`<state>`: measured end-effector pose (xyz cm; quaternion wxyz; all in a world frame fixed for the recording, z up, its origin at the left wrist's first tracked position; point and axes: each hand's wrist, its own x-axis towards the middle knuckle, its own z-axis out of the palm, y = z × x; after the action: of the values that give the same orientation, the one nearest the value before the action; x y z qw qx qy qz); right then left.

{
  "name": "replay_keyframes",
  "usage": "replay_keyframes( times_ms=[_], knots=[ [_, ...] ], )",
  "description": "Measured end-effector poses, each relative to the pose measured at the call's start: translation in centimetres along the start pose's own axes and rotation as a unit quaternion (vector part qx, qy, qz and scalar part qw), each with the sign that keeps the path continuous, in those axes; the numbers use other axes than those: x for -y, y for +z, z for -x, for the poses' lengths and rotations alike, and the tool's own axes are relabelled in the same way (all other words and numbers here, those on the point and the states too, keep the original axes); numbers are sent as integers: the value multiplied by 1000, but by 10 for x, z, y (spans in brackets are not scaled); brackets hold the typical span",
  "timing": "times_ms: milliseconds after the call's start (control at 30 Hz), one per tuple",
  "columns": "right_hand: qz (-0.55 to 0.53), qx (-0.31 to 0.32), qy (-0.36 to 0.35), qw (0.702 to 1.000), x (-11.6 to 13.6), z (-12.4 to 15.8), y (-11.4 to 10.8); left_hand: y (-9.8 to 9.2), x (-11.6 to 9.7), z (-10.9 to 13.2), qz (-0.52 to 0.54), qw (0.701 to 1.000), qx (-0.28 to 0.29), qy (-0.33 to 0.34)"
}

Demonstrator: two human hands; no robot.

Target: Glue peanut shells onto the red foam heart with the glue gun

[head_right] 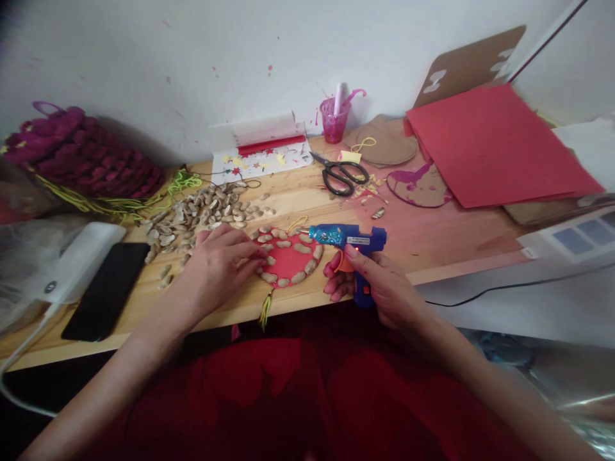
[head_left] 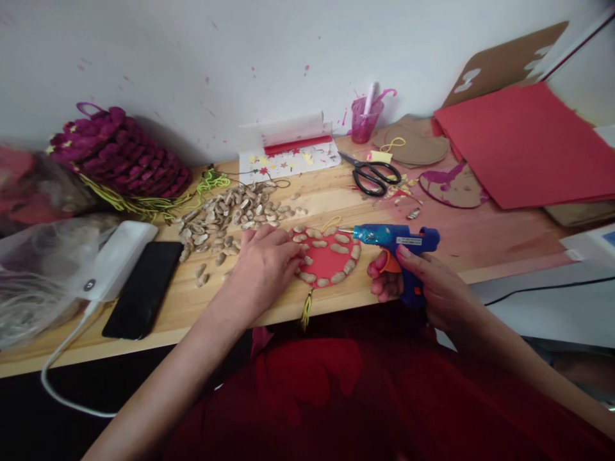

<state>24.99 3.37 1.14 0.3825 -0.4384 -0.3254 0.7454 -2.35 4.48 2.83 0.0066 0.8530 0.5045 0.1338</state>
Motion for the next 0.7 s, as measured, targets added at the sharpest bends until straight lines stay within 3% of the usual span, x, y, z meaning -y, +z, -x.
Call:
replay_keyframes(
  times_ms=[333, 700],
  knots=[
    [4, 5, -1, 1000, -1, 0, -1, 1, 0, -3, 6, 1000, 13, 13],
    [-9, 19, 9, 1000, -3, 0, -4, 7, -15, -18, 6, 1000, 4, 30]
  ],
)
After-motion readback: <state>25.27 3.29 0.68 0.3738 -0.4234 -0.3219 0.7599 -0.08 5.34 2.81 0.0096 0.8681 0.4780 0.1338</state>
